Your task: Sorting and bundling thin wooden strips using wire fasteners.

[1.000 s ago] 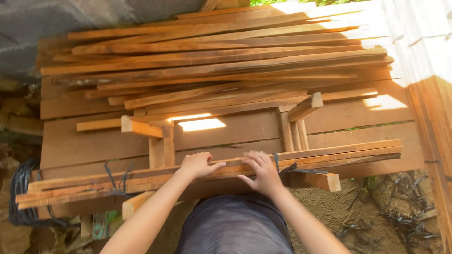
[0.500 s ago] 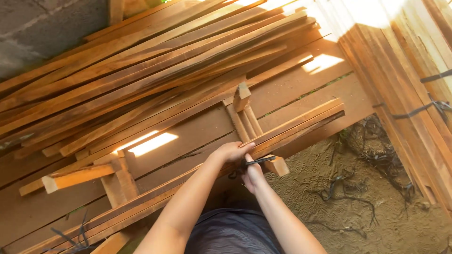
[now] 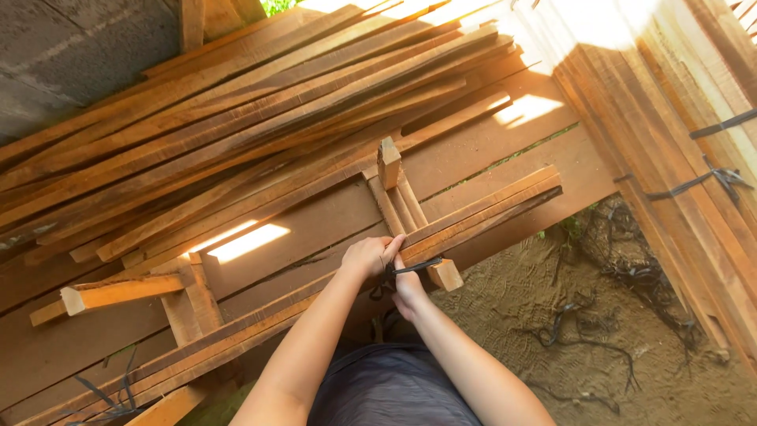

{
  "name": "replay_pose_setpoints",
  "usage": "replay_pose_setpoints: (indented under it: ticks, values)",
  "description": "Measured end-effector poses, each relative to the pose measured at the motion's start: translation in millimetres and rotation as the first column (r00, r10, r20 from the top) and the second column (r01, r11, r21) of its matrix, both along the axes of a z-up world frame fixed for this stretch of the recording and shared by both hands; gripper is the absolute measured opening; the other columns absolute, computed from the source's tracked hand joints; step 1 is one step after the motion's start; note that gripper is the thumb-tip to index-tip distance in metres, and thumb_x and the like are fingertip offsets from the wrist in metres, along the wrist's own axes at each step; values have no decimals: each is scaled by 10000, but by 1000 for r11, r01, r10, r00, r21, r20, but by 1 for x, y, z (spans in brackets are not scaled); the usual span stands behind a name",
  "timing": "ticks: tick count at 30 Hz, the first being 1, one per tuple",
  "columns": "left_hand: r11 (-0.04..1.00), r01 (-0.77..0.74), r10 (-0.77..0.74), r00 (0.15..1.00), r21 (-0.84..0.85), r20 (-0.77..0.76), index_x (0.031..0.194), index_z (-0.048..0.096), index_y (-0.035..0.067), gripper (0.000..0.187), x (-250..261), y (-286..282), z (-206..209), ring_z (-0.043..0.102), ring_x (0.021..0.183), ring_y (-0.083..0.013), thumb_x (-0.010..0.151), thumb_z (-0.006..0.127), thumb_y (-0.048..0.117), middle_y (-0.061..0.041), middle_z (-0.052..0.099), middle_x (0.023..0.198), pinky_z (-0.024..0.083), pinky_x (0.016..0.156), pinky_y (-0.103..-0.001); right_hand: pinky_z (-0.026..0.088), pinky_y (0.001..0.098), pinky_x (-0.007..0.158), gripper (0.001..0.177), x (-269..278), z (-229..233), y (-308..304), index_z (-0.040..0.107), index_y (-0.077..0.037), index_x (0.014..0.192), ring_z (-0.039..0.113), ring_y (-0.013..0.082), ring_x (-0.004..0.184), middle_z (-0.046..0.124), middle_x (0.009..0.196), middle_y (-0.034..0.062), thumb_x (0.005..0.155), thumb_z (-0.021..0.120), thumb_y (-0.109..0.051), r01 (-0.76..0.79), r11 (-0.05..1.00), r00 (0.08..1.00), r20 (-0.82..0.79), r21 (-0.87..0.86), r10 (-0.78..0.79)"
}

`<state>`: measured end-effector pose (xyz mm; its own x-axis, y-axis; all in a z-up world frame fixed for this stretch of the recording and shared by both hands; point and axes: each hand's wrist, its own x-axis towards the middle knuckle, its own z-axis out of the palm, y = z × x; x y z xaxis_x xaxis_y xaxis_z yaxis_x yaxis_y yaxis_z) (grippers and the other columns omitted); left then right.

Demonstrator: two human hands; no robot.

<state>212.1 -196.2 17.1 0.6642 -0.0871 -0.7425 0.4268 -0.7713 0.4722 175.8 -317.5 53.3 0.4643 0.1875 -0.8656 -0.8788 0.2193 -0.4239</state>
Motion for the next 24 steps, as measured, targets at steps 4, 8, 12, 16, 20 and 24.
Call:
replay_pose_setpoints:
  ticks: [4, 8, 12, 16, 20, 24]
  values:
    - [1000, -13, 12, 1000, 23, 20, 1228, 705, 293, 709, -5, -2, -8, 609, 1282, -363, 969, 194, 711, -160, 712, 1246, 489, 1071, -500, -80, 765, 1112, 818, -6, -45, -8, 218, -98, 1632, 126, 388, 1561, 227, 1683, 165, 1062, 449, -638, -56, 998, 998, -11, -7, 56]
    - [999, -52, 52, 997, -5, 60, 1155, 746, 246, 667, -12, 1, -38, 617, 1255, -408, 994, 224, 628, -196, 725, 1203, 483, 1061, -531, 109, 713, 1137, 696, -13, -112, -15, 461, -35, 1489, 349, 390, 1426, 440, 1489, 207, 995, 664, -481, 78, 991, 997, 6, 110, -79]
    - [998, -65, 65, 996, -7, 66, 1228, 721, 269, 647, -17, 0, -35, 618, 1253, -402, 993, 231, 620, -173, 727, 1213, 483, 1071, -519, 361, 544, 1063, 440, -15, -142, -29, 685, -81, 1222, 520, 283, 1149, 584, 1159, 106, 905, 800, -364, 24, 993, 1000, 1, 113, -25]
    - [998, -62, 62, 996, -2, 63, 1366, 638, 292, 616, -27, -3, -19, 610, 1270, -399, 1001, 245, 595, -175, 715, 1249, 468, 1088, -520, 389, 519, 1026, 464, -19, -154, -41, 694, -48, 1200, 541, 277, 1092, 574, 1100, 113, 916, 811, -396, -96, 994, 995, 40, 53, 94]
    - [999, -39, 35, 973, 12, 228, 1418, 570, 209, 601, -41, -3, -3, 629, 1255, -353, 1044, 246, 549, -123, 688, 1326, 467, 1074, -506, 429, 592, 1040, 758, -19, -125, -38, 551, 85, 1329, 596, 392, 1187, 601, 1225, 252, 964, 711, -560, -260, 962, 962, 59, -82, 265]
    - [991, -129, 72, 783, 47, 618, 1338, 615, 219, 428, -77, -8, -56, 640, 1224, -244, 1021, 500, 481, -15, 691, 1288, 458, 1044, -434, 453, 541, 1071, 817, -39, -125, -64, 650, 66, 1283, 589, 389, 1287, 676, 1253, 278, 971, 566, -684, -628, 622, 674, 72, -467, 735]
